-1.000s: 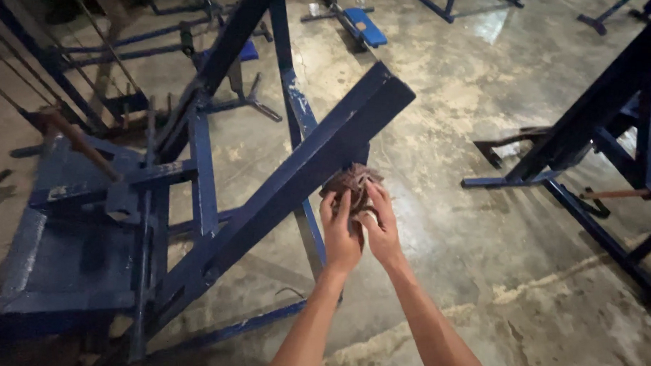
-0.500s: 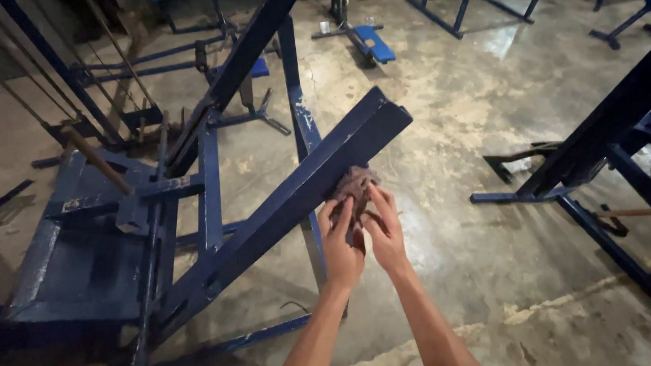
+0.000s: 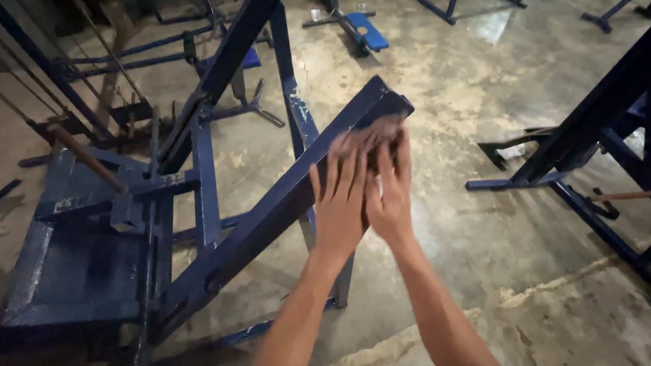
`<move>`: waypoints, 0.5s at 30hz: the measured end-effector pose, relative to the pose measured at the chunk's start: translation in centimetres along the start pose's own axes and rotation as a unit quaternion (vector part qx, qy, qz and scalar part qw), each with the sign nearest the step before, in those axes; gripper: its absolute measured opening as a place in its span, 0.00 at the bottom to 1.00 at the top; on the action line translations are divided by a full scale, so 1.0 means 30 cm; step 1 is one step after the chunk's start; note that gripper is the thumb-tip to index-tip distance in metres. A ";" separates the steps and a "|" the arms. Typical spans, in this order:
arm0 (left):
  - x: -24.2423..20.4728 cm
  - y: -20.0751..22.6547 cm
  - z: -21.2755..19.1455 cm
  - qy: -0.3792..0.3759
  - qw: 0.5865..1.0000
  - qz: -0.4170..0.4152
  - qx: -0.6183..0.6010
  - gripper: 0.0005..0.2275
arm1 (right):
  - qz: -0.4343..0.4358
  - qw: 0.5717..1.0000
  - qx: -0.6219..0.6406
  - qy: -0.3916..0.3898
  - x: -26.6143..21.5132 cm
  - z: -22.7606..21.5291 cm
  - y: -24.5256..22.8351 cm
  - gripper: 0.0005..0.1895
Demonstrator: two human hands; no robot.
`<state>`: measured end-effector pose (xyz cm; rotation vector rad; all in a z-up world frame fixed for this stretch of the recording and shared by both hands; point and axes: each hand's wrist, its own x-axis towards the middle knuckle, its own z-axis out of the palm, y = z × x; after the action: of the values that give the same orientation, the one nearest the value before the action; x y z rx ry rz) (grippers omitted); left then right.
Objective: The person uses a piece of sandpaper to sand the surface of a blue metal frame. They move the sandpaper back and forth along the edges and flat surfaces of the frame, focusing on different sections throughout the video.
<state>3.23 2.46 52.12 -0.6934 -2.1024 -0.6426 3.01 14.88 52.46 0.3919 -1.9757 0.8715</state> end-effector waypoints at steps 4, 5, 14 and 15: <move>0.069 0.030 -0.078 -0.007 1.000 -0.002 0.020 0.25 | -0.015 1.000 -0.019 0.016 0.061 -0.020 -0.066 0.29; 0.045 0.029 -0.089 -0.023 1.000 -0.008 0.009 0.26 | 0.007 1.000 -0.012 0.002 0.020 -0.001 -0.038 0.28; 0.138 0.001 -0.086 0.005 1.000 0.000 -0.018 0.26 | -0.027 0.996 -0.086 -0.020 0.089 -0.018 -0.002 0.29; 0.186 0.002 -0.097 0.027 0.999 0.005 -0.036 0.27 | -0.043 0.994 -0.100 -0.001 0.144 -0.036 -0.023 0.30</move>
<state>1.94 2.01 58.26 -0.7171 -2.0329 -0.7278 1.77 15.47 56.75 0.3589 -2.0107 0.6110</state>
